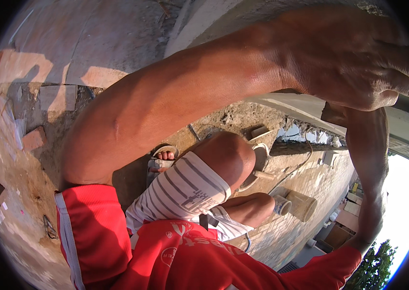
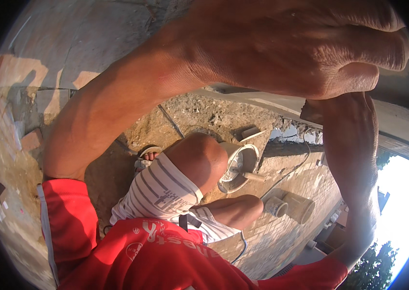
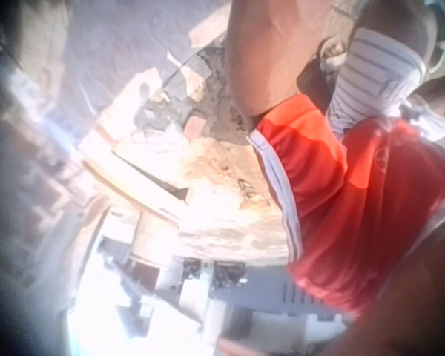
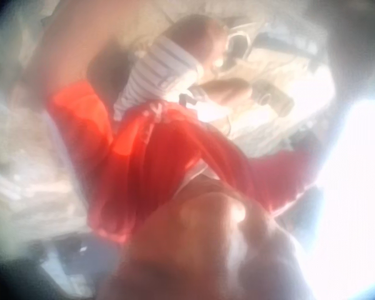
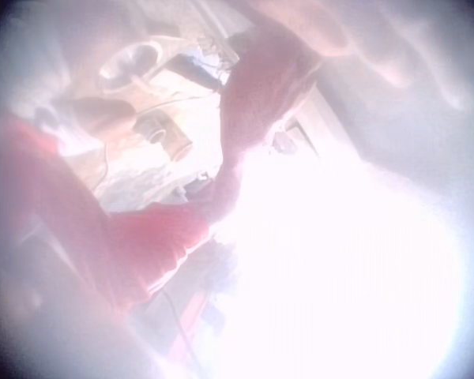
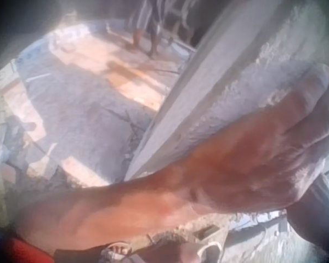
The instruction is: The person smooths a freshly plastered wall corner using a trowel. They repeatedly scrape and level the corner edge, occasionally dipping the trowel into a bucket of water to clean it.
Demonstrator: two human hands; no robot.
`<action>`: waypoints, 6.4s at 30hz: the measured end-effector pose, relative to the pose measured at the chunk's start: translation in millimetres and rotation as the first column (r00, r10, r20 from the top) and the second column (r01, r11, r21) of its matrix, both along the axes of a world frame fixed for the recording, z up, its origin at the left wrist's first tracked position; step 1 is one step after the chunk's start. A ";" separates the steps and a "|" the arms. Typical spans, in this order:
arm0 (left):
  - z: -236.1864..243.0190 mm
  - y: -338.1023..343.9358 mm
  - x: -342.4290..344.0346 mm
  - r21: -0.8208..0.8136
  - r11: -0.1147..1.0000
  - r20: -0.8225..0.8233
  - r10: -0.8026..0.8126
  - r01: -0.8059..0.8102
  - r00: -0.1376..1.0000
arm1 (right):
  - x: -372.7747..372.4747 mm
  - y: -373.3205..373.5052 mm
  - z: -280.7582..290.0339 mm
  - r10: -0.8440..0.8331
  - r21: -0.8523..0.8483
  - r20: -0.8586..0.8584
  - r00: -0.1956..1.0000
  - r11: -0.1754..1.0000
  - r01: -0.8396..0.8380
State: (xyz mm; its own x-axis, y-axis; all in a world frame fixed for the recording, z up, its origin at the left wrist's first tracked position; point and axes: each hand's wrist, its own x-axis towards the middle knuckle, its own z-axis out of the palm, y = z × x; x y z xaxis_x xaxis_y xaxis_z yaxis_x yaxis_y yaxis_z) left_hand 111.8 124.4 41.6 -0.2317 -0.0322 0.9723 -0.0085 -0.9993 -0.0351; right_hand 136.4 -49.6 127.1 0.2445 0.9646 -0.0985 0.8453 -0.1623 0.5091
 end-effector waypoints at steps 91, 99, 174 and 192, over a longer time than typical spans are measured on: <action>14.6 -16.4 -21.1 0.428 0.845 -0.391 0.493 -0.320 0.777 | 24.4 -119.9 -305.7 0.473 0.417 -0.733 0.488 -0.253 0.873; 15.3 -11.6 -20.4 0.435 0.855 -0.378 0.457 -0.282 0.805 | 0.9 -118.8 -321.6 0.962 -0.150 0.019 -0.273 0.273 0.950; -172.6 -140.0 -20.8 -0.980 -0.090 0.034 -0.954 -0.175 0.299 | -90.1 -229.6 -255.0 0.851 -0.533 -0.251 -0.461 0.276 0.800; -171.0 -167.4 23.6 -0.988 0.016 -0.086 -0.881 -0.152 0.465 | -92.1 -258.1 -258.9 0.885 -0.529 -0.248 -0.395 0.218 0.821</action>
